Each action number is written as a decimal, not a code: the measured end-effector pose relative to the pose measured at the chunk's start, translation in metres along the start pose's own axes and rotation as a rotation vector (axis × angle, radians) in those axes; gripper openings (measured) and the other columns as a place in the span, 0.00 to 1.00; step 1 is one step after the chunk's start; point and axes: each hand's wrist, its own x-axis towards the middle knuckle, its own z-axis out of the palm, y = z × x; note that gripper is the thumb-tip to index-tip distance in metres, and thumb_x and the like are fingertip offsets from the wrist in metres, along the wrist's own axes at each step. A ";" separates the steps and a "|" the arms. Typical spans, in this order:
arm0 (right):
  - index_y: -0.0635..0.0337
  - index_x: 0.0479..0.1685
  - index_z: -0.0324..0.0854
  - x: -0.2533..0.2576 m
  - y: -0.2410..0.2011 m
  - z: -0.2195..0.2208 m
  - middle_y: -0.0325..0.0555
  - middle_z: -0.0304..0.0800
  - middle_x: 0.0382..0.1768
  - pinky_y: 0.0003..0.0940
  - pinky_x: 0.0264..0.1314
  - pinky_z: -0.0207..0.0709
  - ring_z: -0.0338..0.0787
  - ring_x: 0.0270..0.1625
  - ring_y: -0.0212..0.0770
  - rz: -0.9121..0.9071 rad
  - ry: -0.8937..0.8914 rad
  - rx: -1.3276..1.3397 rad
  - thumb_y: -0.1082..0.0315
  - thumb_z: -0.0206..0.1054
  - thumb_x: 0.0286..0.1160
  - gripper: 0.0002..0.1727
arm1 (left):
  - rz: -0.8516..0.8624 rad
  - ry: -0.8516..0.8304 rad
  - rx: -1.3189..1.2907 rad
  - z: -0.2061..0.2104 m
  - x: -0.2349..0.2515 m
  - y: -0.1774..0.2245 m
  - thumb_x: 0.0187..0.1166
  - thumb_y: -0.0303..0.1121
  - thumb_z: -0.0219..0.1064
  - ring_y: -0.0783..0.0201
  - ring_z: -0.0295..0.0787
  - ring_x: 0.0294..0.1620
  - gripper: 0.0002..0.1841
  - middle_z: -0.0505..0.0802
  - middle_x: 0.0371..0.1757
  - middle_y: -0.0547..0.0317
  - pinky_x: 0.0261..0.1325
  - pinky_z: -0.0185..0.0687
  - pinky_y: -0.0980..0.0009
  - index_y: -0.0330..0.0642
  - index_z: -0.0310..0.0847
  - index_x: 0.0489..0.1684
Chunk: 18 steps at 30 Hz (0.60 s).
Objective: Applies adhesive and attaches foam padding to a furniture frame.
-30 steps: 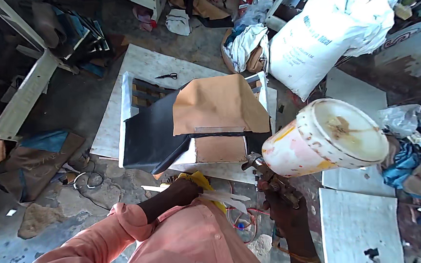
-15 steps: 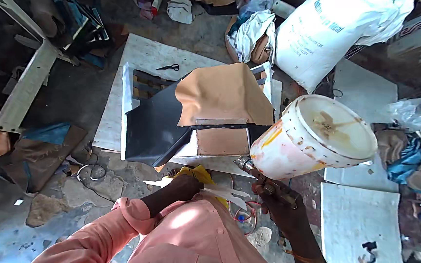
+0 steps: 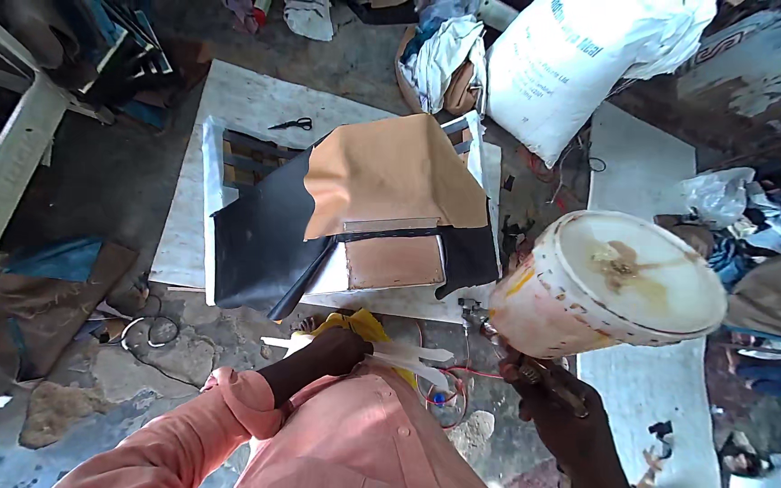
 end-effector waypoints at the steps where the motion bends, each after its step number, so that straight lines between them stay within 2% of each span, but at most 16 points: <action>1: 0.60 0.51 0.88 0.000 0.001 -0.007 0.40 0.94 0.37 0.31 0.21 0.85 0.89 0.25 0.34 0.012 0.035 -0.032 0.56 0.77 0.69 0.19 | 0.008 0.008 0.002 0.000 0.000 -0.001 0.90 0.36 0.54 0.40 0.88 0.64 0.17 0.92 0.60 0.44 0.64 0.79 0.35 0.49 0.81 0.70; 6: 0.60 0.51 0.87 0.004 0.000 -0.017 0.41 0.93 0.35 0.31 0.18 0.83 0.88 0.22 0.35 0.056 0.091 -0.001 0.56 0.77 0.69 0.19 | -0.020 -0.016 0.025 -0.002 -0.005 -0.001 0.90 0.36 0.54 0.37 0.88 0.63 0.17 0.91 0.59 0.41 0.62 0.80 0.33 0.48 0.81 0.69; 12: 0.59 0.49 0.87 0.016 -0.010 -0.003 0.38 0.92 0.33 0.28 0.20 0.83 0.86 0.21 0.32 -0.043 0.176 0.095 0.58 0.73 0.72 0.15 | -0.023 -0.012 0.052 -0.001 -0.006 -0.004 0.90 0.37 0.54 0.38 0.88 0.63 0.16 0.92 0.58 0.43 0.62 0.80 0.34 0.49 0.81 0.69; 15: 0.57 0.50 0.88 0.016 -0.004 -0.011 0.40 0.93 0.34 0.31 0.20 0.83 0.87 0.21 0.36 0.003 0.100 0.063 0.54 0.76 0.70 0.18 | -0.035 -0.004 0.044 -0.004 -0.007 -0.004 0.89 0.37 0.55 0.38 0.88 0.64 0.16 0.92 0.59 0.43 0.65 0.78 0.34 0.49 0.82 0.68; 18: 0.60 0.49 0.88 0.010 0.000 -0.007 0.44 0.94 0.37 0.32 0.20 0.84 0.88 0.23 0.38 0.025 0.008 0.164 0.57 0.78 0.68 0.18 | -0.039 -0.004 0.037 -0.003 -0.008 -0.008 0.89 0.36 0.55 0.38 0.88 0.63 0.16 0.92 0.58 0.43 0.64 0.79 0.33 0.48 0.82 0.68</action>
